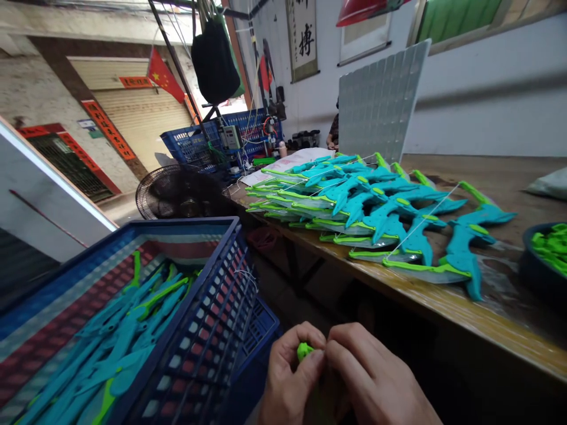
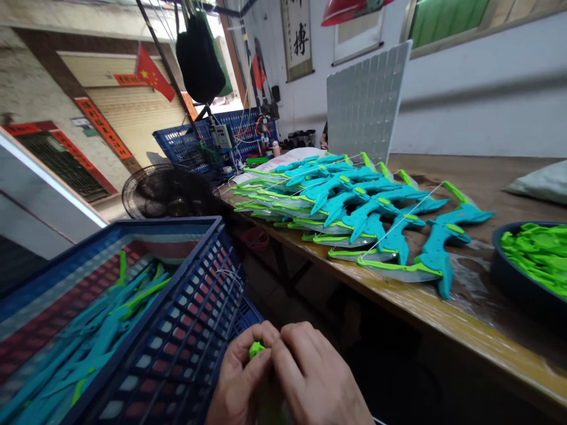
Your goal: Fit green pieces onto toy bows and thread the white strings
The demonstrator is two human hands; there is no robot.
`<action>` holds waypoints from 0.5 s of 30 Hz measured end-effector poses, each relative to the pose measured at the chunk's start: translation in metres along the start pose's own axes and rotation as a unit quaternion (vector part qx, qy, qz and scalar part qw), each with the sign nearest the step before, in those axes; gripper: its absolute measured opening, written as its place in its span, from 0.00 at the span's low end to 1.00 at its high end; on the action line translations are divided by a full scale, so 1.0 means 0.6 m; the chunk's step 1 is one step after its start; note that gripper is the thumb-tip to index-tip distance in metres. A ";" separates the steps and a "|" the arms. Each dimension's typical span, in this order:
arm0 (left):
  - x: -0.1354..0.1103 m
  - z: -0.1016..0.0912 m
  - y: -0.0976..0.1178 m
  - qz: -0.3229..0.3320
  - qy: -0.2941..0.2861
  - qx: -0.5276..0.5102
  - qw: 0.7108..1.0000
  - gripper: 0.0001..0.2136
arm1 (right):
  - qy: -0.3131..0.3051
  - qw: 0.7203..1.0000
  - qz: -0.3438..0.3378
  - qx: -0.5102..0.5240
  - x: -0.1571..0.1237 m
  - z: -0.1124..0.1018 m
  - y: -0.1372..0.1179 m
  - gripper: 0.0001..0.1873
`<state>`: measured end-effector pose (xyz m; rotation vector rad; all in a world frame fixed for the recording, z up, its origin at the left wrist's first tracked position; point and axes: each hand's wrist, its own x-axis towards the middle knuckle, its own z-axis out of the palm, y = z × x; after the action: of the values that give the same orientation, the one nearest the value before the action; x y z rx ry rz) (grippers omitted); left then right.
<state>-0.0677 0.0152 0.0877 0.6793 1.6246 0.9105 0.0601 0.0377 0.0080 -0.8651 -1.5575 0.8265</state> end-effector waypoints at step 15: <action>0.014 -0.026 -0.016 0.034 0.059 0.140 0.988 0.19 | -0.017 0.994 0.051 0.093 -0.004 0.008 -0.004 0.10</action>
<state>-0.0848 0.0136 0.0767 0.8924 1.8652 0.7904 0.0552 0.0344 0.0084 -0.8020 -1.4493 1.0472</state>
